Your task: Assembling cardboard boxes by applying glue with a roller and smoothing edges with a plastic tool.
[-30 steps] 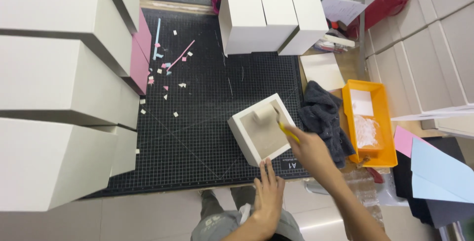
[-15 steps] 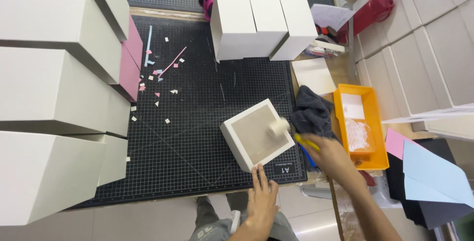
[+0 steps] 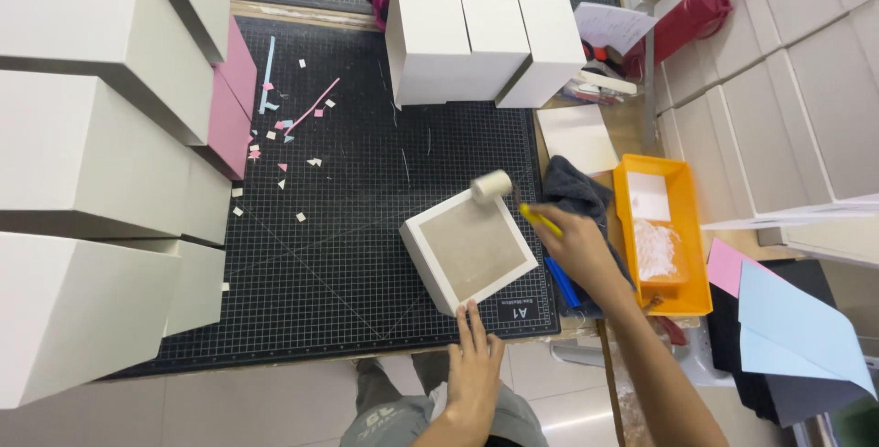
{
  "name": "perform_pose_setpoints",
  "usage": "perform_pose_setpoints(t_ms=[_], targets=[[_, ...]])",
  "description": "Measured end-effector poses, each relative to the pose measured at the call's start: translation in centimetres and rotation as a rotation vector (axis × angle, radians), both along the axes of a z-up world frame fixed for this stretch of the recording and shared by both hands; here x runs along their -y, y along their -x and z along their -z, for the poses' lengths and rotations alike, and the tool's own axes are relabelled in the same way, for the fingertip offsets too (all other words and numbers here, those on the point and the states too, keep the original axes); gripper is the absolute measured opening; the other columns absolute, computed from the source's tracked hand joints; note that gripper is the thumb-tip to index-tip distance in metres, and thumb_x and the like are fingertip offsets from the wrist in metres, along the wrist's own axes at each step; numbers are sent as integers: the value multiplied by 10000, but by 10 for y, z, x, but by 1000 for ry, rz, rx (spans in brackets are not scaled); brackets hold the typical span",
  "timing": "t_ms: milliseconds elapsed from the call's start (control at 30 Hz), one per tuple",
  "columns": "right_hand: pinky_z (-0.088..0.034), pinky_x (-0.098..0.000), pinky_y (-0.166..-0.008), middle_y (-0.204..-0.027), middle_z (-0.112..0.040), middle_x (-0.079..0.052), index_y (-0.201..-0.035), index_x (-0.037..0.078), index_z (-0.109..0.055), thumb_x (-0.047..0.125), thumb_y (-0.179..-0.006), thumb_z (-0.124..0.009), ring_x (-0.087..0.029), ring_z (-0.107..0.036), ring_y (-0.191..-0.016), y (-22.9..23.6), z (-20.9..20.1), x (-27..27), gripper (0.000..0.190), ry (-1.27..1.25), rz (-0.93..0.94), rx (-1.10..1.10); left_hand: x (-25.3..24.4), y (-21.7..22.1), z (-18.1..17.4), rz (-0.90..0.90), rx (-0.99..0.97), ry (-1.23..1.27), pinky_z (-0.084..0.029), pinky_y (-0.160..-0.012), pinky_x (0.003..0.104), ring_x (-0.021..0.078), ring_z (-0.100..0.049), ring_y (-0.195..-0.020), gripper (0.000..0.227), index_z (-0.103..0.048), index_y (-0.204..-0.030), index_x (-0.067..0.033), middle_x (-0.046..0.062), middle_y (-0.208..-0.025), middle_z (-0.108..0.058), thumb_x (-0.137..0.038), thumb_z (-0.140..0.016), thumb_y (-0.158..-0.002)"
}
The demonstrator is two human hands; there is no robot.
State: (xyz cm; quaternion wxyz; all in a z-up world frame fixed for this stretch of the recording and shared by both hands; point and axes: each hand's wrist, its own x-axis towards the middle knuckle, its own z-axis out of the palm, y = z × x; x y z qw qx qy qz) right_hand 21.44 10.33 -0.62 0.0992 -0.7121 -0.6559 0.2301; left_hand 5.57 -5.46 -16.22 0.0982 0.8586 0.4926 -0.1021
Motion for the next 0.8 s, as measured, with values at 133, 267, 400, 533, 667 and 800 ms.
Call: perform_pose_setpoints(t_ms=[133,267,400,533,667,800], targets=[[-552,-296,-831,-1188,-770,45,-1202,296,-748,361,-912,-615,-143,-761,-973,-16,-48,38,326,400,106,218,-1,-1,-1,-31,38,31,-424,-952,575,552,-86,-1471,353,-530,-1211,-94,369,-1618,-44,-247,-643,-913],[-516,-430,-933,-1244,-720,-33,-1252,162,-692,357,-956,-557,-274,-701,-1086,0,3,2,379,67,-39,97,1,-1,-5,-42,39,9,-422,-972,572,538,-99,-1474,422,-542,-1171,-90,363,-1619,-49,-327,-697,-859],[-520,-316,-572,-933,-786,-42,-1311,238,-636,274,-945,-569,-188,-617,-581,3,-16,39,375,138,-11,127,-5,2,-9,-31,-31,82,-190,-1124,648,523,8,-1497,437,-494,-1282,-81,336,-1642,37,-277,-619,-912],[-574,-430,-809,-1099,-784,-16,-1234,229,-700,379,-938,-564,-255,-781,-801,-2,-26,53,359,221,-24,216,-1,3,-9,-15,-103,64,-152,-1107,672,458,28,-1520,401,-490,-1282,-115,301,-1664,47,-218,-599,-910],[-435,-380,-506,-696,-728,-141,-1295,173,-659,200,-952,-560,-229,-582,-468,49,1,20,358,74,85,42,12,-2,4,-42,-284,-127,-98,-1072,620,351,-32,-1541,417,-524,-1279,-221,232,-1694,-22,-315,-609,-882],[-514,-378,-568,-712,-762,-78,-1252,270,-672,304,-938,-575,-252,-673,-540,31,-21,65,330,200,-41,181,3,11,-14,-5,-148,-62,-186,-1063,618,379,-49,-1531,501,-479,-1326,-186,262,-1682,16,-402,-581,-886]])
